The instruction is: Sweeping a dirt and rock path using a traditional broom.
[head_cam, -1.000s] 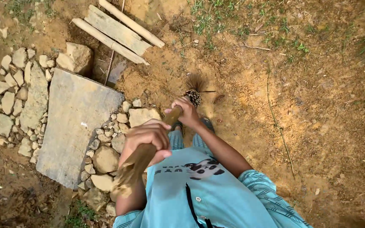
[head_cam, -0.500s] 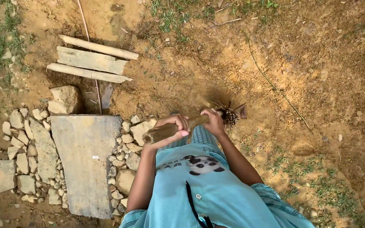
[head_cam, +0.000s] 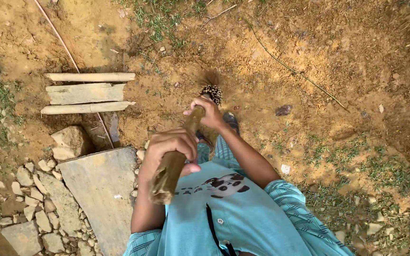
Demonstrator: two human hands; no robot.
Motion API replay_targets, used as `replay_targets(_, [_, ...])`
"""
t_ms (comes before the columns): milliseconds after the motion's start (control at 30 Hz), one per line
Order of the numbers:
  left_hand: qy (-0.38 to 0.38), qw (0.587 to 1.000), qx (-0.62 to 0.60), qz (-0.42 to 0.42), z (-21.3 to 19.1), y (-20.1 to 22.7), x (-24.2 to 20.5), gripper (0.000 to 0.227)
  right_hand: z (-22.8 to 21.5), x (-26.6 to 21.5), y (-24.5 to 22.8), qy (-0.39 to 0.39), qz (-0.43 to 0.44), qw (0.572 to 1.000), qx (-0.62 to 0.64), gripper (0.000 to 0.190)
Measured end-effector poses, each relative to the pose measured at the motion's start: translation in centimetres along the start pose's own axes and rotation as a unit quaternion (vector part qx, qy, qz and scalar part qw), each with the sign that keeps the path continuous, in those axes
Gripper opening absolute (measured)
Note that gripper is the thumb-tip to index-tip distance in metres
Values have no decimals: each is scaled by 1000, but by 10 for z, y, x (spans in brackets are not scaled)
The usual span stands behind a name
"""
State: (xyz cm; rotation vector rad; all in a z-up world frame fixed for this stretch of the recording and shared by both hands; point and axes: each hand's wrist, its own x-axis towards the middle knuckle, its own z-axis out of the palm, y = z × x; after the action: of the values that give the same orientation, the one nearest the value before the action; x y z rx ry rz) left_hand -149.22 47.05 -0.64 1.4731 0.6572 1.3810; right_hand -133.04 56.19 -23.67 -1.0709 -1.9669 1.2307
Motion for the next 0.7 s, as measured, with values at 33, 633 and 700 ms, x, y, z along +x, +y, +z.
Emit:
replay_targets(33, [-3,1000,-1,-1,10,-8,6,32,9,3,18,3,2,1000,1,35])
replay_targets(633, [-82,967,-143,-196,96,-133,70,21,-172,-142,126,101,144,971,-161,36])
replay_targets(700, [-10,976,-153,-153,97,-125,78,24,-181,-141,123,163,132,967,-143,27])
